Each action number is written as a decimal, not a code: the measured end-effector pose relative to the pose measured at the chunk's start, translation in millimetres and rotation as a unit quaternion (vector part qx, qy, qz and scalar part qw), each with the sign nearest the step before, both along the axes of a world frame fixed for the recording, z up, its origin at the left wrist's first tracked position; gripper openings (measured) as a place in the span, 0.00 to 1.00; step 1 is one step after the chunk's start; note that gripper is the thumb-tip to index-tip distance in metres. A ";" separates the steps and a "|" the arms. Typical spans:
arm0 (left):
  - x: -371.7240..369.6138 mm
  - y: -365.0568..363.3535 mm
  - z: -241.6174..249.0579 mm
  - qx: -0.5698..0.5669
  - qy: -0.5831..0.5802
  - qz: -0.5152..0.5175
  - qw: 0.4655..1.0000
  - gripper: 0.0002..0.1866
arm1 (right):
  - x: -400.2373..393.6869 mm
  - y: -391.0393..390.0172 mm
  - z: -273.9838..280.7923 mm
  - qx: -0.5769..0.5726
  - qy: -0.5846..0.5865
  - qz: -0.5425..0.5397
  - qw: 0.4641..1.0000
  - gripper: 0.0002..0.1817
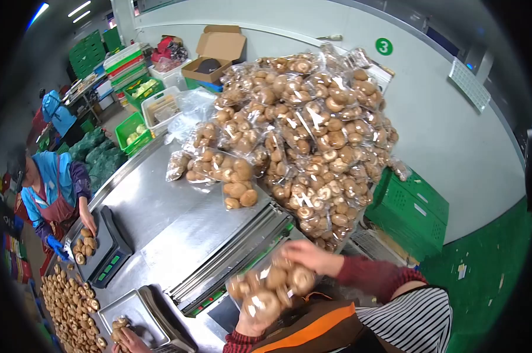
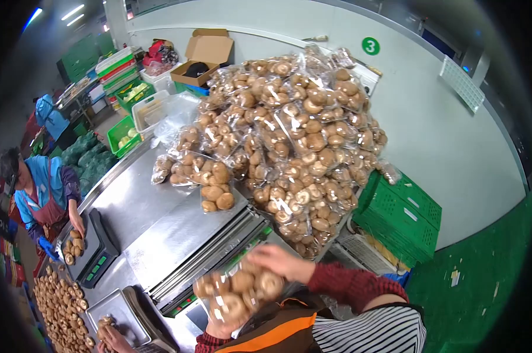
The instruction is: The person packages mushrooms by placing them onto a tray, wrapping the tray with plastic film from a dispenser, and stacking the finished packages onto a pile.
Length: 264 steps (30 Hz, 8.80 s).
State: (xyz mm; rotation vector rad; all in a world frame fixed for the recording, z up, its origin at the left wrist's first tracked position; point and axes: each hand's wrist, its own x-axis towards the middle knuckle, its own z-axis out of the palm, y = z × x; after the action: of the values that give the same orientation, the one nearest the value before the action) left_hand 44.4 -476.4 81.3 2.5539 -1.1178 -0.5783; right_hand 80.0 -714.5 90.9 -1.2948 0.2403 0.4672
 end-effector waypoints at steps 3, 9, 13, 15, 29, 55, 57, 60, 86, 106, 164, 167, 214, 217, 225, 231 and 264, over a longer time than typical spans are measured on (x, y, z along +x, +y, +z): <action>53.4 -14.9 -6.5 -0.522 0.417 0.343 0.660 0.25 | 121.0 -10.4 6.4 0.011 -0.117 -0.086 0.989 0.18; 162.5 -56.2 6.7 -0.413 -0.069 0.416 0.807 0.34 | 387.7 -38.4 1.6 -0.177 -0.356 -0.202 0.895 0.21; 223.8 -105.1 -7.4 -0.261 -0.186 0.398 0.859 0.53 | 410.1 -42.0 -10.2 -0.694 -0.525 -0.152 0.469 0.15; 230.6 -118.8 -17.3 -0.203 -0.187 0.403 0.873 0.58 | 393.1 -24.2 -3.5 -0.641 -0.560 -0.171 0.497 0.13; 230.8 -59.7 -33.8 -0.237 -0.157 0.308 0.908 0.59 | 308.9 8.2 -57.2 -0.429 -0.344 0.072 0.832 0.21; 223.2 -110.0 -42.3 -0.477 -0.095 0.434 0.758 0.61 | 356.7 11.8 -24.9 -0.396 -0.314 0.272 0.819 0.23; 216.3 -100.0 -42.0 -0.470 -0.101 0.446 0.755 0.57 | 362.6 10.7 -26.7 -0.390 -0.306 0.253 0.830 0.22; 184.9 -46.9 -24.0 -0.488 -0.074 0.463 0.737 0.47 | 361.9 27.0 -9.3 -0.431 -0.311 0.248 0.810 0.24; 177.0 156.6 -33.5 -0.264 -0.136 0.284 0.912 0.58 | 186.3 167.4 -56.6 -0.432 -0.352 0.090 0.825 0.30; 35.1 174.8 -22.0 -0.529 0.478 0.556 0.428 0.20 | 103.0 29.3 -44.5 0.054 0.170 0.017 0.984 0.15; -44.9 69.6 -79.7 -0.226 -0.054 0.466 0.853 0.14 | -105.9 1.2 -81.9 -0.539 -0.131 -0.104 0.826 0.19; -27.9 62.2 -107.1 -0.150 -0.195 0.346 0.905 0.11 | -129.7 -42.5 -142.1 -0.588 -0.145 -0.179 0.776 0.15; 106.4 1.6 -18.0 -0.534 0.376 0.446 0.612 0.13 | 404.3 -49.6 22.2 -0.644 -0.552 -0.206 0.488 0.16; 97.0 14.9 -24.6 -0.535 0.296 0.460 0.644 0.13 | 345.8 9.6 12.1 -0.506 -0.618 -0.066 0.598 0.13; 20.3 213.5 -45.4 -0.496 -0.198 0.748 0.395 0.14 | 218.7 234.4 -40.3 -0.178 -0.270 0.304 0.896 0.11; -51.8 451.5 -87.0 -0.278 -0.391 0.808 0.342 0.20 | 138.7 450.3 -60.9 0.007 -0.033 0.523 0.852 0.25; 160.7 131.2 -62.2 -0.408 0.057 0.581 0.702 0.29 | 204.7 108.7 -24.9 -0.231 -0.093 0.130 0.960 0.30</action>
State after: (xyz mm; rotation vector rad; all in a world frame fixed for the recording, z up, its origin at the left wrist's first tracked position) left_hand 205.1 -345.3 19.1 1.7999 0.3905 0.1210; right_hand 284.7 -605.8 66.0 -1.8322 0.0164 0.5250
